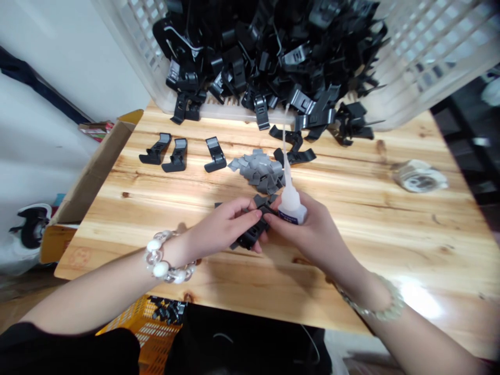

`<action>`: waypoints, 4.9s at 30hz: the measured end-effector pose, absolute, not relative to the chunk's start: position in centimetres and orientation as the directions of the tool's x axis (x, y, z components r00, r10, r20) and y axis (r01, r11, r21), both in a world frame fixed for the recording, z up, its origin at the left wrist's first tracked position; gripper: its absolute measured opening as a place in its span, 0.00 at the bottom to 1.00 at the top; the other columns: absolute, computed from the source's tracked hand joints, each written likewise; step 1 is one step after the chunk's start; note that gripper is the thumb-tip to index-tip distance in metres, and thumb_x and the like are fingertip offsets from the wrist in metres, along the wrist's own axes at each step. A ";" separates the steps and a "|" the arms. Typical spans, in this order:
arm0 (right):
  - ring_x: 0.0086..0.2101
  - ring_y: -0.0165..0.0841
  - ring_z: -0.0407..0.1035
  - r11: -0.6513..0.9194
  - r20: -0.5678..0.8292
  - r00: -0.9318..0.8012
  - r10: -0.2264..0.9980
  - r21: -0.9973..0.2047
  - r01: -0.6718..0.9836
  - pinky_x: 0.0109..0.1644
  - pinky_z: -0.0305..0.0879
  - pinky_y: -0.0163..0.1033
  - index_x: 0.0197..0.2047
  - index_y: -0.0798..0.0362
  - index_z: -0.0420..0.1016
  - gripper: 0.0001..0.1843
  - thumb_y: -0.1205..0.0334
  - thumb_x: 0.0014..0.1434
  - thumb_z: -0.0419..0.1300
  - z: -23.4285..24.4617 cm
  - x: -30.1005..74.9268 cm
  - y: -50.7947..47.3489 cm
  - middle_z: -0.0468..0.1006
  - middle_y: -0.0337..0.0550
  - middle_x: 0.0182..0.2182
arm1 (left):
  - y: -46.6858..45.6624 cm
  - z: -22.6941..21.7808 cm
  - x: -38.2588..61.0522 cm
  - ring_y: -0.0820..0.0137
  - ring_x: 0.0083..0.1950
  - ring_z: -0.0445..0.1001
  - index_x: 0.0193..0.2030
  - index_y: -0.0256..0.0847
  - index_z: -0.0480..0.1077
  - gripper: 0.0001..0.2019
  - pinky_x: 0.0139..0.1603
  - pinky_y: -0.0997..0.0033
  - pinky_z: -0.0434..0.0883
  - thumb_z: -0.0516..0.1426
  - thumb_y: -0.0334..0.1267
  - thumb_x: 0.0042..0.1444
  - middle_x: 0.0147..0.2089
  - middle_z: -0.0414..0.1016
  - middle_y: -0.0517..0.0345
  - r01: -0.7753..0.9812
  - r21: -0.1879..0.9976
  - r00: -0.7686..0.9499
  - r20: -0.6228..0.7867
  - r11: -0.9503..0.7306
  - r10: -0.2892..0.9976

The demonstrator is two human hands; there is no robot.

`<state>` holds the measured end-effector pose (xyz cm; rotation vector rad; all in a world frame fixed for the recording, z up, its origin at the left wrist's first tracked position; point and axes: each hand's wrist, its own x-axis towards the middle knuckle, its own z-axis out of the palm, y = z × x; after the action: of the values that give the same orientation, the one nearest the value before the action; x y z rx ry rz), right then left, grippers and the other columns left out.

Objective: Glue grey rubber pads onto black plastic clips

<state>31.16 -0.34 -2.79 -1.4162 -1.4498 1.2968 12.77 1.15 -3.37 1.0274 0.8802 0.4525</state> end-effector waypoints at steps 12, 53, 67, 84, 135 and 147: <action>0.28 0.26 0.63 -0.228 -0.251 -0.258 0.933 -0.967 0.116 0.32 0.61 0.33 0.30 0.54 0.68 0.11 0.67 0.47 0.68 -2.5 31.5 -0.1 0.70 0.34 0.26 | 1.1 -3.1 12.6 0.74 0.34 0.69 0.39 0.40 0.65 0.05 0.34 0.74 0.65 0.56 0.39 0.61 0.33 0.72 0.61 0.212 0.951 0.558 -0.307 0.225 0.771; 0.24 0.24 0.59 -0.256 -0.257 -0.217 0.942 -0.966 0.033 0.27 0.57 0.34 0.30 0.52 0.64 0.13 0.66 0.47 0.67 -2.4 31.1 -0.2 0.66 0.31 0.24 | 0.4 -2.7 13.2 0.76 0.29 0.63 0.34 0.40 0.63 0.06 0.29 0.75 0.60 0.56 0.38 0.60 0.28 0.64 0.65 0.191 0.963 0.481 -0.260 0.189 0.837; 0.24 0.25 0.59 -0.281 -0.281 -0.199 0.939 -0.959 0.032 0.27 0.58 0.34 0.32 0.51 0.65 0.15 0.65 0.47 0.69 -2.8 31.3 -0.1 0.68 0.32 0.25 | 1.1 -2.9 13.0 0.75 0.30 0.66 0.38 0.41 0.64 0.04 0.30 0.75 0.61 0.56 0.38 0.60 0.31 0.68 0.64 0.172 0.947 0.517 -0.321 0.272 0.793; 0.23 0.25 0.64 -0.348 -0.342 -0.273 0.899 -0.937 0.027 0.27 0.63 0.34 0.36 0.51 0.67 0.16 0.61 0.48 0.70 -3.0 31.4 0.0 0.70 0.33 0.26 | 1.4 -2.8 12.7 0.75 0.30 0.66 0.35 0.40 0.62 0.06 0.32 0.75 0.64 0.58 0.34 0.57 0.29 0.65 0.65 0.145 0.981 0.449 -0.179 0.127 0.875; 0.22 0.25 0.64 -0.186 -0.164 -0.145 0.976 -0.969 -0.161 0.25 0.61 0.33 0.29 0.54 0.66 0.12 0.66 0.45 0.67 -2.5 34.2 2.5 0.71 0.34 0.21 | 3.8 -2.3 14.3 0.69 0.30 0.77 0.42 0.36 0.71 0.12 0.35 0.69 0.75 0.60 0.41 0.55 0.31 0.79 0.55 0.468 0.879 0.291 -0.054 -0.093 0.955; 0.27 0.27 0.68 -0.226 -0.138 -0.349 0.927 -0.948 -0.225 0.31 0.66 0.36 0.31 0.55 0.72 0.13 0.67 0.43 0.70 -2.2 33.8 1.5 0.74 0.35 0.27 | 0.8 -2.8 15.2 0.71 0.36 0.76 0.37 0.42 0.69 0.03 0.37 0.72 0.73 0.59 0.34 0.56 0.36 0.76 0.57 0.200 0.952 0.263 0.174 -0.230 0.949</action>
<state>33.83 1.53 -2.23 -0.9614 -1.1449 1.7087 15.22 0.83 -2.84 1.6378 1.0792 1.0502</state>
